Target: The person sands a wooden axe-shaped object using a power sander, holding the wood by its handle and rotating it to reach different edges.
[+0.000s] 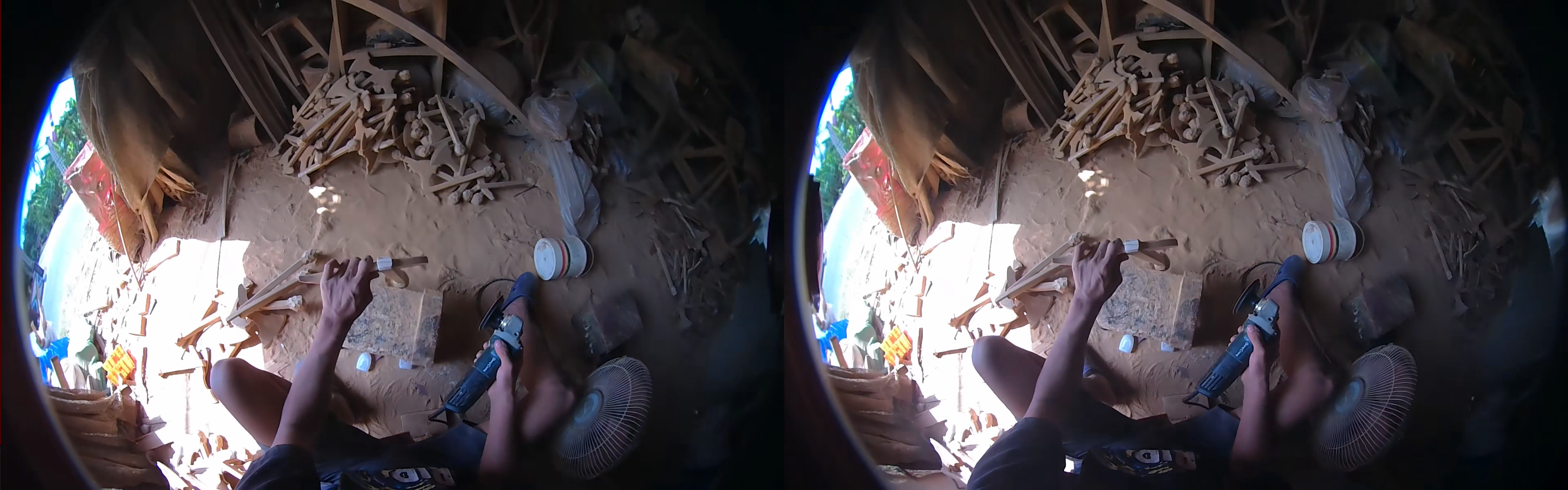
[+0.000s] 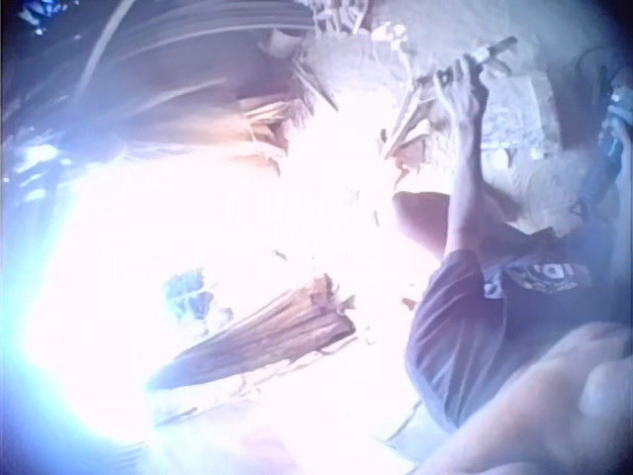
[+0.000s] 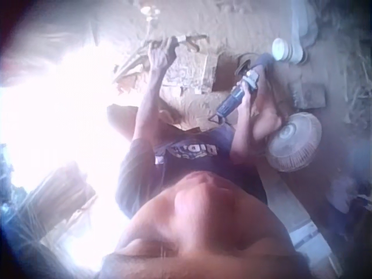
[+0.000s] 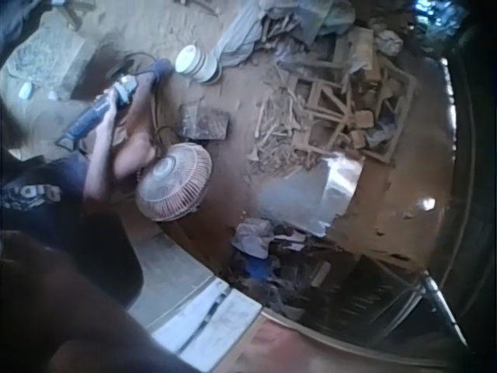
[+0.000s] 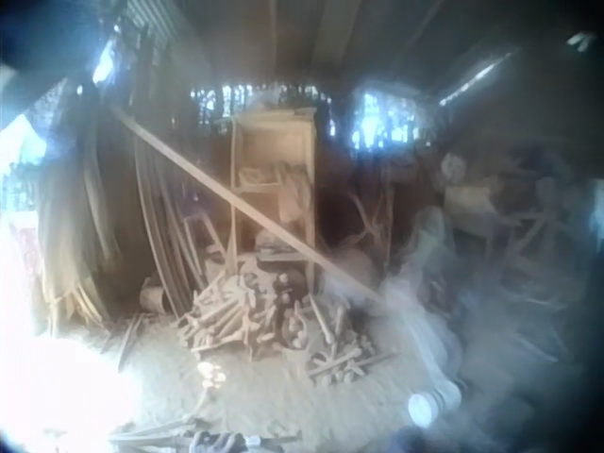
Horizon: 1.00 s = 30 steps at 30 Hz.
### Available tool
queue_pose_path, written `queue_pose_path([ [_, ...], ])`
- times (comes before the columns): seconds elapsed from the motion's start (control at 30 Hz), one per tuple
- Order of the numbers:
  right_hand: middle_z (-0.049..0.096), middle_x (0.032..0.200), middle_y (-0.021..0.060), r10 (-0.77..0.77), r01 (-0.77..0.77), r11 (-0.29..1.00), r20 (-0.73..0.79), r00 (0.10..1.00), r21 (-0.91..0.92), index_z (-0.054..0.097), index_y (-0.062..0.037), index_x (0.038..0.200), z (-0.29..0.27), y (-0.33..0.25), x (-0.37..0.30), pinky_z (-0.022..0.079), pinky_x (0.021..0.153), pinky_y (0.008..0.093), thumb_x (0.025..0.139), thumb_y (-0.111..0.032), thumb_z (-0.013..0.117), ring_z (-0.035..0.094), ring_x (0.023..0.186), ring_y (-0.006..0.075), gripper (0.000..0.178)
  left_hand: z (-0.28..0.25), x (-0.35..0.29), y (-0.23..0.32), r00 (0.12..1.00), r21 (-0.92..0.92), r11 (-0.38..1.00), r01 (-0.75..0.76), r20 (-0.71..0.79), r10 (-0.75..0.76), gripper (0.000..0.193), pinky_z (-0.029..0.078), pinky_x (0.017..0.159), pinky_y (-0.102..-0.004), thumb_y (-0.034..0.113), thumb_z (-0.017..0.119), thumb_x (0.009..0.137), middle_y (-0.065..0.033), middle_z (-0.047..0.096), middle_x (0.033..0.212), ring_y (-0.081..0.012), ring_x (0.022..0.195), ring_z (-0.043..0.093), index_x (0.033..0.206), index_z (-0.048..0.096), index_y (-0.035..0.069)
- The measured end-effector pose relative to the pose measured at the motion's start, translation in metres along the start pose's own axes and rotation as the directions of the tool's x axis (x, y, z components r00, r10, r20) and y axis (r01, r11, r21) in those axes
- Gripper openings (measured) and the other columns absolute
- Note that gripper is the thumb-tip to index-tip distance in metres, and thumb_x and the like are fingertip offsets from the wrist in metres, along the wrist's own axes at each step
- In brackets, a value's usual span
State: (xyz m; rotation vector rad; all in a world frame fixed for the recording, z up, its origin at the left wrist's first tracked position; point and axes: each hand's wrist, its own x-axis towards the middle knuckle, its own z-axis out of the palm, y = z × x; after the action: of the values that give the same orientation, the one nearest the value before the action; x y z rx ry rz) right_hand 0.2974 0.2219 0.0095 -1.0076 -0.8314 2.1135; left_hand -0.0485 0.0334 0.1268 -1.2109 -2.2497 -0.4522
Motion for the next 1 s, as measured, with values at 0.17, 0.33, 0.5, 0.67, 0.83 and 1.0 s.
queue_pose_path([
  [0.17,0.072,0.103,0.0084,-0.101,0.101,0.992,0.001,0.995,-0.075,0.062,-0.0077,0.129,-0.031,-0.002,0.012,0.062,0.073,0.0416,0.102,-0.033,0.077,0.073,0.080,0.0244,0.040,-0.036,0.040,0.004,0.953,-0.013,0.999,0.033,-0.301,-0.035,0.019,0.034,0.077,-0.0411,0.031,0.070,0.100,-0.0014,0.068,0.081,-0.0202,0.072,0.067,0.105,0.063,0.014],
  [0.33,0.071,0.100,0.0069,-0.110,0.109,0.989,-0.001,0.994,-0.102,0.063,-0.0095,0.128,-0.031,0.006,0.019,0.061,0.072,0.0399,0.101,-0.033,0.078,0.072,0.080,0.0224,0.038,-0.004,0.021,-0.009,0.967,-0.168,0.954,0.248,0.106,-0.232,0.022,0.042,0.084,-0.0467,0.033,0.056,0.109,-0.0123,0.075,0.076,-0.0334,0.068,0.072,0.107,0.065,0.013],
  [0.5,0.059,0.141,0.0155,-0.534,0.492,0.651,0.113,0.838,-0.577,0.039,-0.0034,0.155,0.030,-0.029,0.011,0.057,0.102,0.0420,0.085,-0.016,0.093,0.067,0.119,0.0267,0.089,0.098,-0.050,-0.008,0.862,-0.106,0.958,0.267,0.471,-0.188,0.034,0.049,0.094,-0.0557,0.039,0.048,0.110,-0.0173,0.077,0.081,-0.0394,0.078,0.075,0.110,0.071,0.013],
  [0.67,0.057,0.148,0.0224,-0.381,0.417,0.345,0.281,0.881,-0.841,0.036,-0.0022,0.159,0.058,-0.041,0.008,0.050,0.113,0.0457,0.082,-0.019,0.093,0.062,0.133,0.0346,0.098,0.158,-0.125,0.023,0.843,-0.160,0.963,0.217,0.529,-0.102,0.050,0.050,0.099,-0.0615,0.045,0.041,0.111,-0.0204,0.079,0.090,-0.0417,0.085,0.077,0.097,0.079,0.015],
  [0.83,0.055,0.152,0.0248,-0.215,0.530,0.316,0.485,0.848,-0.787,0.031,-0.0059,0.165,0.088,-0.001,0.021,0.046,0.118,0.0451,0.081,-0.010,0.091,0.057,0.140,0.0380,0.103,0.173,-0.132,0.023,0.660,-0.178,0.869,0.461,0.724,-0.201,0.055,0.054,0.090,-0.0559,0.047,0.038,0.112,-0.0206,0.077,0.084,-0.0441,0.083,0.075,0.093,0.078,0.014],
  [1.0,0.053,0.157,0.0284,-0.117,0.527,0.195,0.513,0.850,-0.828,0.025,-0.0071,0.169,0.131,0.039,0.023,0.045,0.119,0.0484,0.085,-0.010,0.086,0.055,0.145,0.0429,0.105,0.170,-0.133,0.017,0.731,-0.221,0.881,0.418,0.658,-0.181,0.053,0.056,0.082,-0.0528,0.044,0.041,0.112,-0.0205,0.076,0.080,-0.0412,0.080,0.075,0.087,0.078,0.013],
])
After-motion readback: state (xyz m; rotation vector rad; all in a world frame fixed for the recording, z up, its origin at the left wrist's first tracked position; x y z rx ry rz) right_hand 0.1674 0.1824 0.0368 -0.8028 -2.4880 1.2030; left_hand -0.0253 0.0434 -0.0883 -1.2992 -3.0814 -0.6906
